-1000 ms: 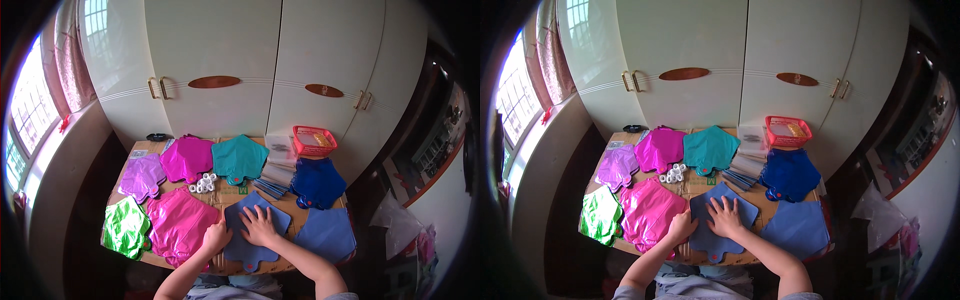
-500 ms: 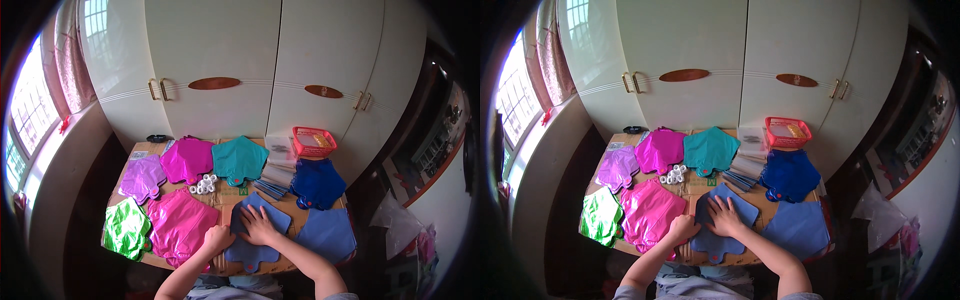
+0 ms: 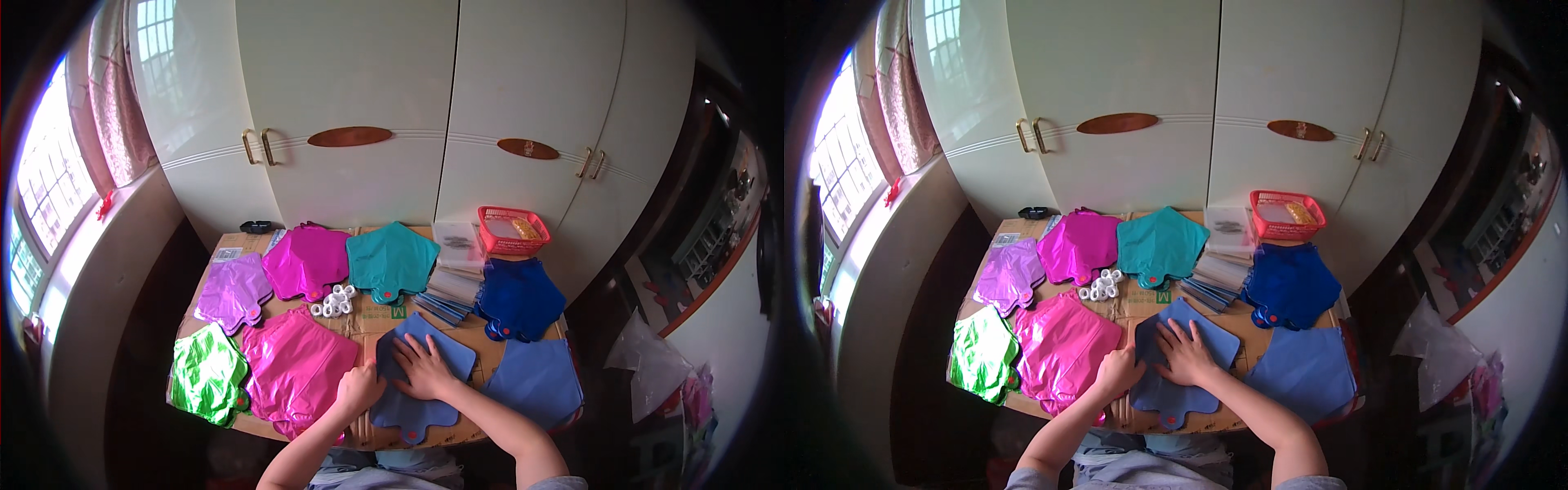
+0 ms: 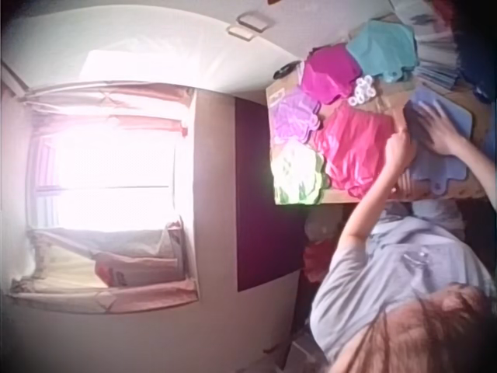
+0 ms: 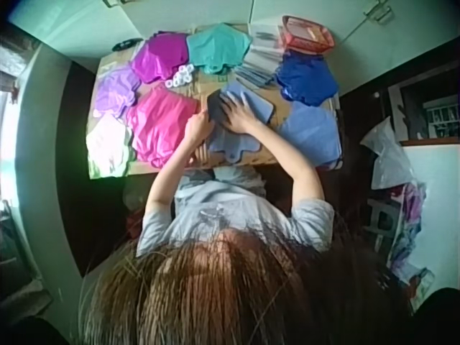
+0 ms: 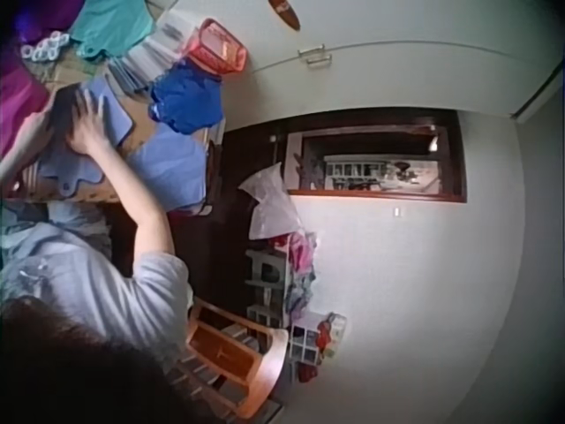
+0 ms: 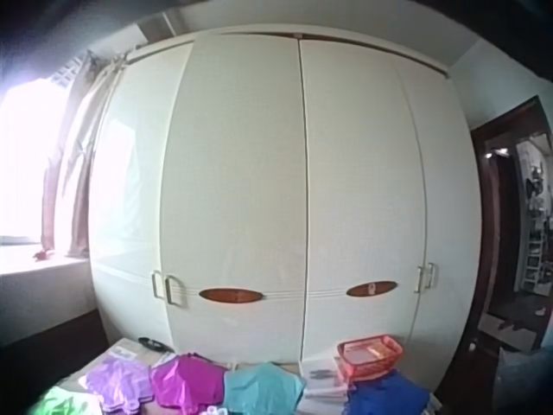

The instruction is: Folding colorful plastic sheets and placing them into clear packaging bags with cardboard inserts.

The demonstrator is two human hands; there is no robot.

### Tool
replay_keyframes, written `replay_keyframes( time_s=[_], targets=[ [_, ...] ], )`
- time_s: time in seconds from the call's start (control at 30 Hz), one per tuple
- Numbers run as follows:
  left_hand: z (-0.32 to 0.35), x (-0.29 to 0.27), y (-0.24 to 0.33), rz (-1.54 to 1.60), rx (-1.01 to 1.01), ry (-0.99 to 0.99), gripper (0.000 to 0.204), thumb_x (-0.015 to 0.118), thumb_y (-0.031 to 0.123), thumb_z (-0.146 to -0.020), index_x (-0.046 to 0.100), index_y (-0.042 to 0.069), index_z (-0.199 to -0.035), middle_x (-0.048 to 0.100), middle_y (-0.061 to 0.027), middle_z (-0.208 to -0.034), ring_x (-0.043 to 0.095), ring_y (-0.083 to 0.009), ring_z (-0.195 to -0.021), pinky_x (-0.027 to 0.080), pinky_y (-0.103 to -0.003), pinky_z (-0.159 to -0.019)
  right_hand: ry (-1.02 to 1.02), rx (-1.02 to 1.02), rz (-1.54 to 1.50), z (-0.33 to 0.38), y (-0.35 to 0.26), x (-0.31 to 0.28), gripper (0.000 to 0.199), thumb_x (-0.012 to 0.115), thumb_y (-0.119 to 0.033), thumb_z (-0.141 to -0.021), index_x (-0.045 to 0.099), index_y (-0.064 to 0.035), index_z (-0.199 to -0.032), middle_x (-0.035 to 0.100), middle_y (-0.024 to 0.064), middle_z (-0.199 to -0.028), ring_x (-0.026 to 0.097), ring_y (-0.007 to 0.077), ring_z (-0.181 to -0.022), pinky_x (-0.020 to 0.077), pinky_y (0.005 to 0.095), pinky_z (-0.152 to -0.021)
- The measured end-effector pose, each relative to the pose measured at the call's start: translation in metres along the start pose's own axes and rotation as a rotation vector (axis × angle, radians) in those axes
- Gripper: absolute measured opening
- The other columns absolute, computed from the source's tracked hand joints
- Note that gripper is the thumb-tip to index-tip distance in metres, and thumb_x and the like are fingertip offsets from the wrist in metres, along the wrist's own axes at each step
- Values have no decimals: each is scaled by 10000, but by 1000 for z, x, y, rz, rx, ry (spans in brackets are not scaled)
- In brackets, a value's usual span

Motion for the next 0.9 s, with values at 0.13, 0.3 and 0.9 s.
replay_keyframes(
  time_s=[0.13,0.3,0.9],
  targets=[
    [0,0,15,62,86,-2,288,581,263,-755,595,14,-899,630,-237,-730,628,-418,-707,518,-496,-669,-67,5,51,-1,1,-2,698,522,-517,-822,440,-56,-1340,288,143,-1476,174,317,-1402,125,599,-1090],
    [-3,10,20,78,197,45,277,586,258,-749,598,10,-872,628,-231,-741,626,-412,-724,513,-487,-676,-83,20,45,-2,1,-2,713,531,-515,-811,426,-59,-1348,285,146,-1479,172,330,-1401,122,591,-1094],
    [102,75,37,1818,-560,-621,285,489,65,-929,447,-94,-1162,547,-209,-1149,555,-338,-1115,434,-506,-1003,106,-5,-50,1,3,8,686,486,-534,-863,370,-84,-1368,267,129,-1489,192,332,-1395,117,588,-1099]
  ],
)
Point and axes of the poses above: each hand's wrist, its own z-axis away from the middle knuckle, its own x-axis out of the palm, y = z × x, the point moved 4 cm from there along -z, towards the middle knuckle
